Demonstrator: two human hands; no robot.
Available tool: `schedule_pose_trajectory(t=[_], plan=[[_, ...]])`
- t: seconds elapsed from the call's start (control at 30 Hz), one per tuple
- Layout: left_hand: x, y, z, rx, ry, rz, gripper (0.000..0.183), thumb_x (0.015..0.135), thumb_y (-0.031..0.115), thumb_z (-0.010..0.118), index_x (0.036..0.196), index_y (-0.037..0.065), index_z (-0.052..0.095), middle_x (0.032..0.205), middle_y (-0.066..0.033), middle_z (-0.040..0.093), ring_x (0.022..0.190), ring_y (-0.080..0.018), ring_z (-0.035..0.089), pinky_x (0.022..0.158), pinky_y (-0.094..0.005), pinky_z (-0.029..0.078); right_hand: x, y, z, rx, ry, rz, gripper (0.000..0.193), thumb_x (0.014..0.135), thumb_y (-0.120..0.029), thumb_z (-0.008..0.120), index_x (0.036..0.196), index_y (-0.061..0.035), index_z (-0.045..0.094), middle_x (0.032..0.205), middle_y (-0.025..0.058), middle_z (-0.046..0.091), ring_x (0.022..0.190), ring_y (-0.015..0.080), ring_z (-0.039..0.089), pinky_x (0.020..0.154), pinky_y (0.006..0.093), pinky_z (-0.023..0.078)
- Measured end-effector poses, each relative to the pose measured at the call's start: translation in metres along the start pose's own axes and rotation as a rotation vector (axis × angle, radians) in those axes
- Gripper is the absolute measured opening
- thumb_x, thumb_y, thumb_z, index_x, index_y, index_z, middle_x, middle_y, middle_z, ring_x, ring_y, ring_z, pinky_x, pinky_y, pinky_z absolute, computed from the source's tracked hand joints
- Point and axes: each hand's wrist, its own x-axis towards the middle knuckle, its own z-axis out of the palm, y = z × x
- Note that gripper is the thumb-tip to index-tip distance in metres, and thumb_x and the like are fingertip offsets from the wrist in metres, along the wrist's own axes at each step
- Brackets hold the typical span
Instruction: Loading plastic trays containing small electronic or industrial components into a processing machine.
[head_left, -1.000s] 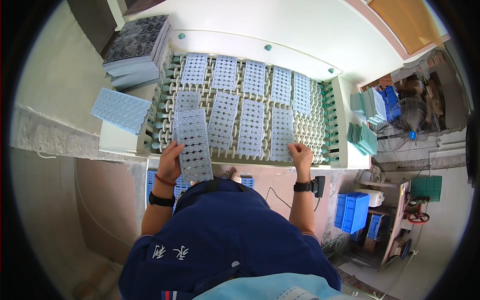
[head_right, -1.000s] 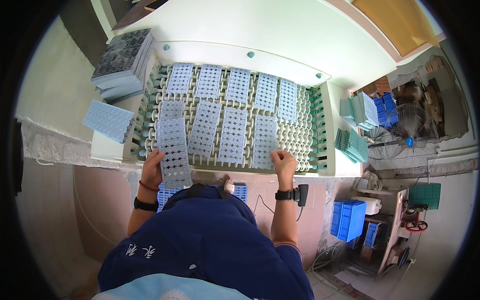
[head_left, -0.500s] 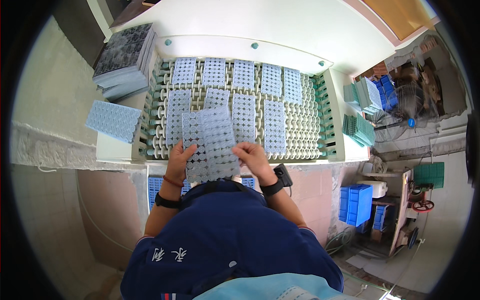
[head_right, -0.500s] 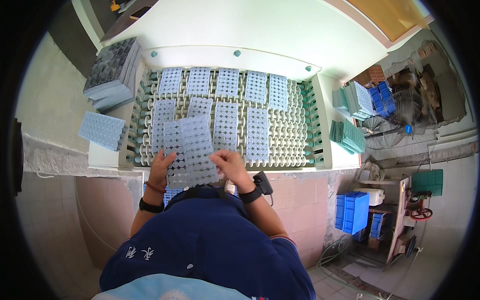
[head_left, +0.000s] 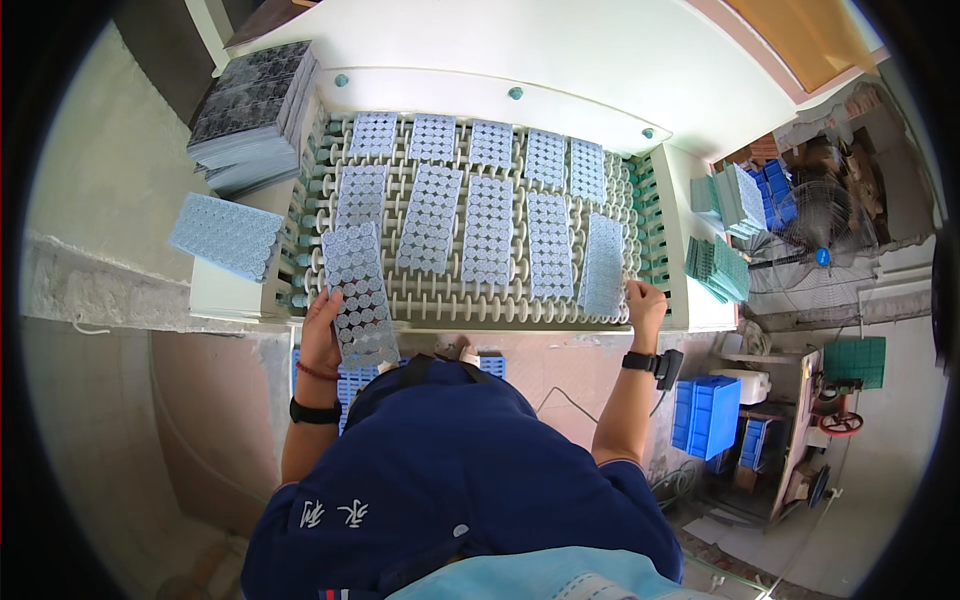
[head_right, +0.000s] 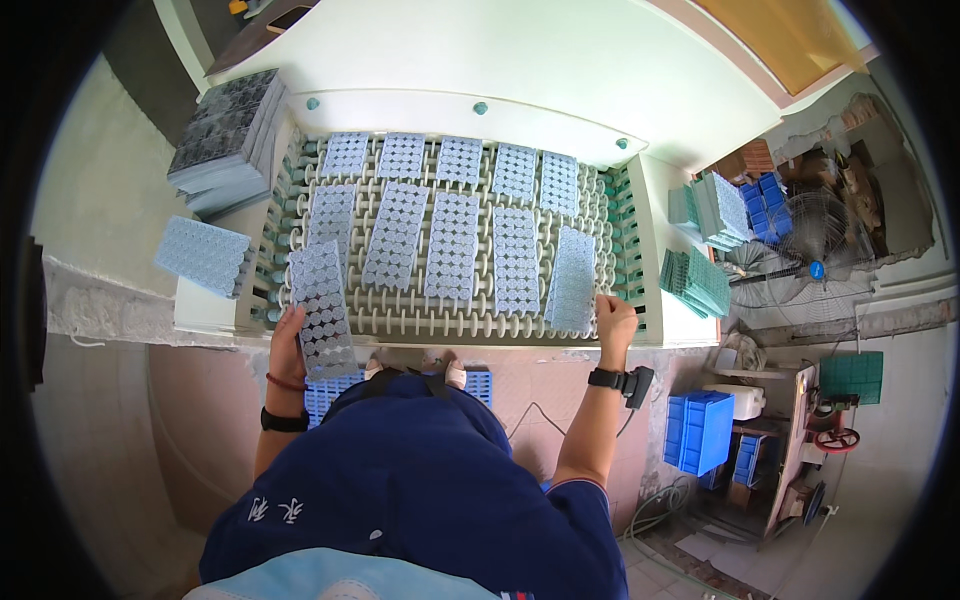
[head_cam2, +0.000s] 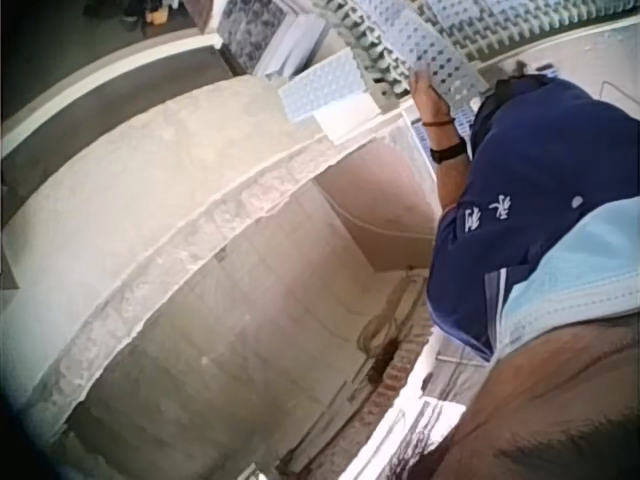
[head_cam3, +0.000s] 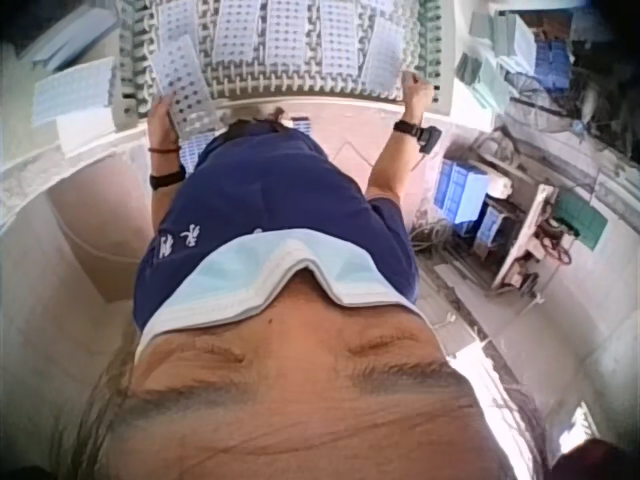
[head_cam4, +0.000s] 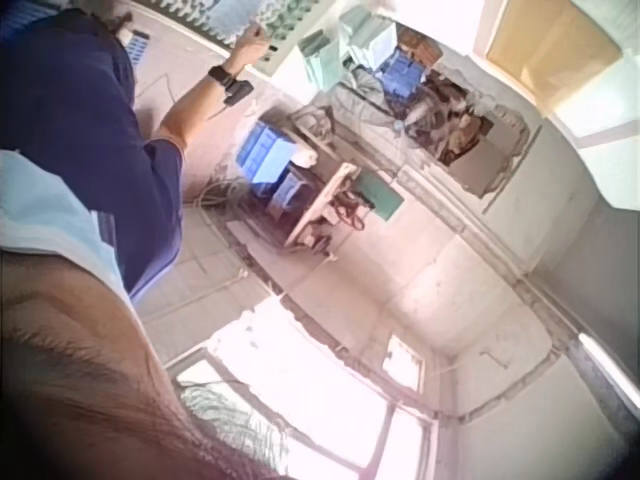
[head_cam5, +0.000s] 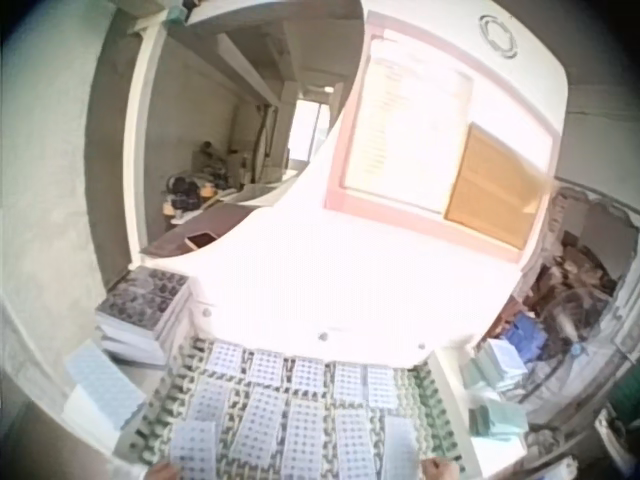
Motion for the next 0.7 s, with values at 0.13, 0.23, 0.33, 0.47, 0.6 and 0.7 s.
schedule_pose_trajectory(t=[0.13,0.23,0.33,0.47,0.6,0.7], plan=[[-0.006,0.003,0.003,-0.069,-0.135,-0.021,0.041,0.088,0.02,0.048,0.121,-0.004,0.044,0.114,-0.014,0.056,0.102,-0.0252,0.056,0.089,-0.0391,0.045,-0.007,0.001,0.006,0.063,0.041,0.013,0.028,0.074,-0.028,0.066,0.081,-0.0007,0.067,0.065,0.0115,0.064,0.059,0.0236,0.062,0.057,0.0329,0.047],[-0.006,0.002,0.003,-0.057,-0.138,-0.033,0.045,0.088,0.021,0.047,0.124,-0.004,0.041,0.117,-0.0141,0.054,0.105,-0.0256,0.055,0.091,-0.039,0.043,-0.006,0.004,0.023,-0.153,0.067,-0.029,0.037,0.07,-0.033,0.071,0.086,-0.0005,0.066,0.071,0.0115,0.065,0.063,0.0223,0.062,0.06,0.0322,0.048],[-0.007,0.005,0.002,-0.052,-0.164,-0.019,0.045,0.087,0.018,0.047,0.125,-0.005,0.04,0.118,-0.015,0.053,0.106,-0.0262,0.054,0.092,-0.0388,0.042,-0.007,-0.01,0.028,-0.265,0.037,0.032,0.052,0.061,-0.039,0.078,0.092,-0.0002,0.064,0.078,0.0125,0.066,0.068,0.0228,0.063,0.064,0.0322,0.049],[-0.012,0.012,-0.002,-0.05,-0.18,-0.006,0.048,0.086,0.017,0.048,0.127,-0.006,0.038,0.12,-0.0163,0.052,0.108,-0.027,0.053,0.093,-0.0387,0.042,0.006,-0.001,0.024,-0.165,-0.016,0.077,0.05,0.058,-0.034,0.08,0.088,0.0033,0.065,0.074,0.011,0.066,0.066,0.019,0.063,0.063,0.0305,0.049],[-0.019,0.018,-0.005,-0.046,-0.182,0.033,0.048,0.085,0.011,0.048,0.127,-0.007,0.037,0.121,-0.0174,0.051,0.109,-0.0275,0.053,0.094,-0.0386,0.042,0.013,0.014,0.006,0.273,-0.143,0.178,0.032,0.068,-0.021,0.075,0.084,0.0052,0.066,0.064,0.0055,0.061,0.05,0.0097,0.052,0.047,0.0232,0.041],[-0.024,0.019,-0.014,-0.055,-0.154,0.064,0.043,0.085,0.006,0.047,0.126,-0.007,0.039,0.12,-0.0174,0.052,0.109,-0.0272,0.053,0.094,-0.0382,0.042,0.001,-0.001,-0.004,0.602,-0.212,0.311,0.022,0.076,-0.017,0.07,0.083,0.0032,0.065,0.057,0.0025,0.055,0.043,0.0066,0.045,0.04,0.0197,0.034]])
